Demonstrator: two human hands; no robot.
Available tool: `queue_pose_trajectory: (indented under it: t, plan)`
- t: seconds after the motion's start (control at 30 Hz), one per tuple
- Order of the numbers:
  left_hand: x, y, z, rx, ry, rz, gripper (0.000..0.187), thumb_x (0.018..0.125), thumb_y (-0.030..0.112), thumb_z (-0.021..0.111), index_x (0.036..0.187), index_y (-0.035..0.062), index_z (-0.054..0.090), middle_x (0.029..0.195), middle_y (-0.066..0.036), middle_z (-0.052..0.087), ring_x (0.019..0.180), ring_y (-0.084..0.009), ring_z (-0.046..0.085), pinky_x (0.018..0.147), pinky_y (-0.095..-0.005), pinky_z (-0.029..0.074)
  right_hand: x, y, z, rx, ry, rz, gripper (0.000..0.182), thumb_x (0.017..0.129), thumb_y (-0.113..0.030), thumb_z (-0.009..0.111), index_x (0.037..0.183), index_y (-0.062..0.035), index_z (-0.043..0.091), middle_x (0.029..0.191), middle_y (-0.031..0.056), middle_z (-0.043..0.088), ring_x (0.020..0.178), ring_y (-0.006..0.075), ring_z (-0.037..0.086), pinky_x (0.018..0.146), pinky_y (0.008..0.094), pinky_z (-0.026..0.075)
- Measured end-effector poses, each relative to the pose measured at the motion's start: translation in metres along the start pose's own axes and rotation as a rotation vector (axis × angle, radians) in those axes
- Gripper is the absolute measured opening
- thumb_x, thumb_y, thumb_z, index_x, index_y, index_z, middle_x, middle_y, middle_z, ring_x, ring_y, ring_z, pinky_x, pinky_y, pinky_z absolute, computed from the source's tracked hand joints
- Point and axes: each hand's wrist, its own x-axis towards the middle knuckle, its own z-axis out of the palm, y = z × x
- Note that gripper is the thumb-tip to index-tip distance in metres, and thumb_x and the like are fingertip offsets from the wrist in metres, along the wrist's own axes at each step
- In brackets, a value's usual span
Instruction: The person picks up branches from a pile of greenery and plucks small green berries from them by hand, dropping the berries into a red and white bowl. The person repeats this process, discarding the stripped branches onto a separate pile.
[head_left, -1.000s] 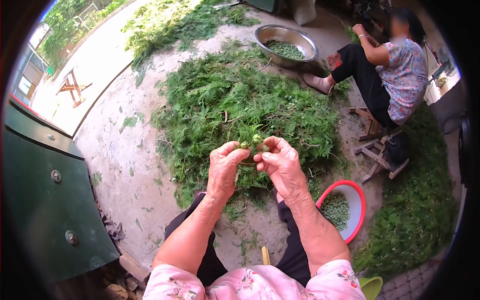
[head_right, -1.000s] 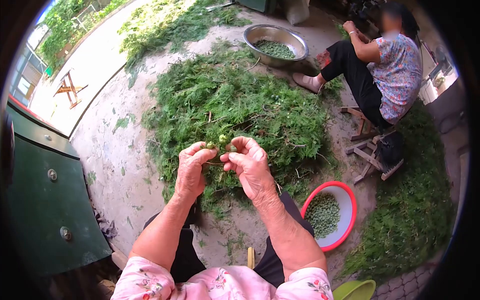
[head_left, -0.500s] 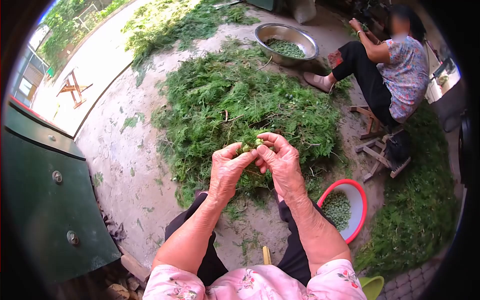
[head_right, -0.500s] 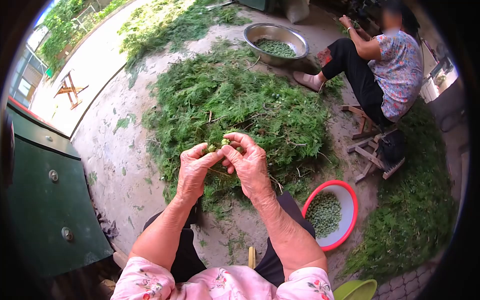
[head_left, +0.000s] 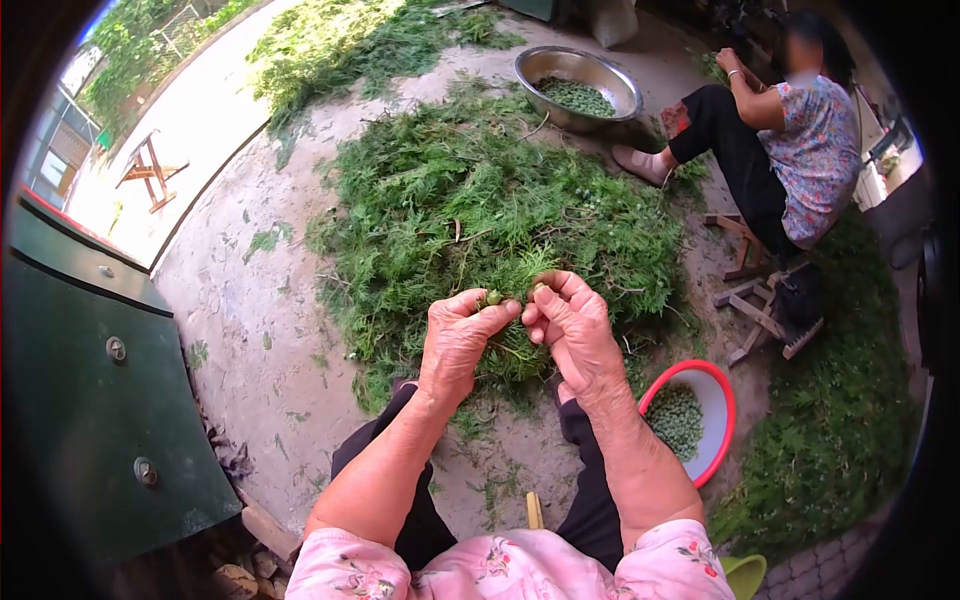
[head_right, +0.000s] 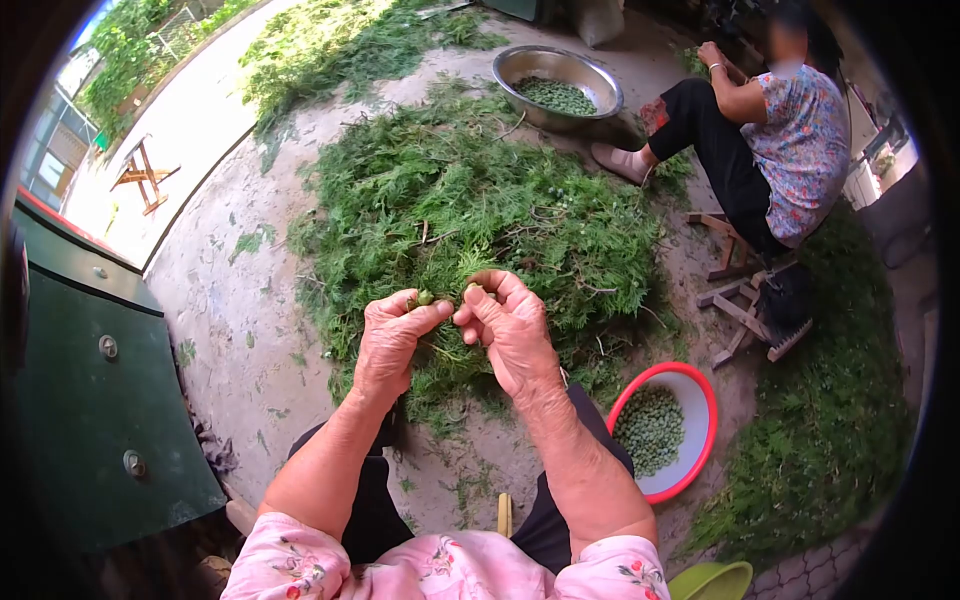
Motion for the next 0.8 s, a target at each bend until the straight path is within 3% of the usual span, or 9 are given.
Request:
queue_pose_trajectory:
  t: [0.13,0.23,0.3,0.43,0.57,0.63,0.67,0.73,0.8]
  plan:
    - [0.004,-0.005,-0.007,0.259,0.039,0.138,0.005,0.077,0.008,0.066,0.077,0.0027,0.065,0.072,0.004,0.062,0.063,-0.0027,0.051,0.057,-0.0193,0.042,-0.002,-0.011,0.003,0.051,-0.015,-0.089,0.015,0.082,-0.01,0.062,0.092,-0.0013,0.055,0.071,-0.0001,0.055,0.056,0.0064,0.053,0.046,0.0181,0.039]
    - [0.004,-0.007,-0.01,0.506,0.025,0.188,0.014,0.078,0.011,0.067,0.069,0.0029,0.062,0.064,0.009,0.054,0.059,-0.0005,0.042,0.051,-0.0197,0.036,-0.007,-0.01,0.005,-0.314,-0.051,-0.06,0.018,0.078,-0.009,0.067,0.093,-0.0016,0.059,0.069,-0.0016,0.054,0.056,0.0035,0.05,0.048,0.016,0.039]
    - [0.008,-0.016,-0.015,0.691,0.047,0.352,0.021,0.074,0.014,0.068,0.065,0.0005,0.054,0.052,-0.006,0.044,0.051,-0.0084,0.036,0.045,-0.029,0.032,-0.004,-0.001,0.005,-0.528,-0.045,-0.221,0.021,0.076,-0.009,0.069,0.092,0.0004,0.061,0.076,-0.0001,0.055,0.061,0.0046,0.051,0.053,0.0176,0.042]
    - [0.008,-0.018,-0.014,0.908,0.081,0.481,0.026,0.074,0.012,0.069,0.064,-0.0006,0.049,0.052,-0.001,0.038,0.055,-0.0053,0.032,0.046,-0.0248,0.031,-0.001,0.005,0.002,-0.79,-0.059,-0.403,0.021,0.074,-0.009,0.069,0.09,0.0022,0.062,0.084,0.0034,0.055,0.067,0.0071,0.054,0.057,0.0202,0.046]
    - [0.005,-0.015,-0.011,0.989,0.071,0.516,0.026,0.071,0.012,0.07,0.065,-0.0013,0.049,0.053,-0.007,0.034,0.054,-0.0074,0.031,0.046,-0.0265,0.032,-0.002,0.008,0.002,-0.735,-0.02,-0.355,0.018,0.075,-0.008,0.068,0.089,0.0015,0.062,0.084,0.0039,0.055,0.065,0.0083,0.055,0.056,0.0199,0.046]
    - [0.005,-0.014,-0.011,1.022,0.068,0.535,0.026,0.071,0.012,0.071,0.065,-0.0013,0.049,0.054,-0.008,0.034,0.054,-0.0078,0.03,0.045,-0.0268,0.032,-0.004,0.002,0.004,-0.646,-0.037,-0.229,0.014,0.077,-0.009,0.066,0.087,0.0011,0.062,0.082,0.0033,0.056,0.062,0.0084,0.055,0.053,0.0197,0.046]
    - [0.005,-0.013,-0.013,1.022,0.057,0.496,0.024,0.072,0.013,0.07,0.065,-0.0012,0.052,0.053,-0.006,0.037,0.053,-0.0075,0.031,0.046,-0.0268,0.032,-0.004,0.0,0.003,-0.646,-0.036,-0.229,0.014,0.077,-0.009,0.066,0.087,0.0011,0.062,0.082,0.0033,0.056,0.062,0.0084,0.055,0.053,0.0197,0.046]
    - [0.005,-0.012,-0.014,1.022,0.044,0.456,0.023,0.074,0.013,0.07,0.065,-0.0011,0.054,0.051,-0.004,0.04,0.053,-0.0072,0.032,0.046,-0.0267,0.032,-0.003,-0.005,-0.001,-0.448,-0.065,0.033,0.013,0.081,-0.009,0.063,0.089,0.0008,0.06,0.081,0.0035,0.057,0.06,0.0081,0.056,0.048,0.0197,0.045]
    - [0.005,-0.012,-0.013,0.769,0.032,0.253,0.019,0.078,0.013,0.068,0.066,0.0006,0.06,0.054,0.002,0.051,0.053,-0.0047,0.038,0.048,-0.0245,0.035,0.0,-0.003,-0.007,-0.312,-0.111,0.023,0.013,0.082,-0.008,0.061,0.091,0.0005,0.058,0.083,0.0048,0.059,0.063,0.0092,0.057,0.049,0.0208,0.045]
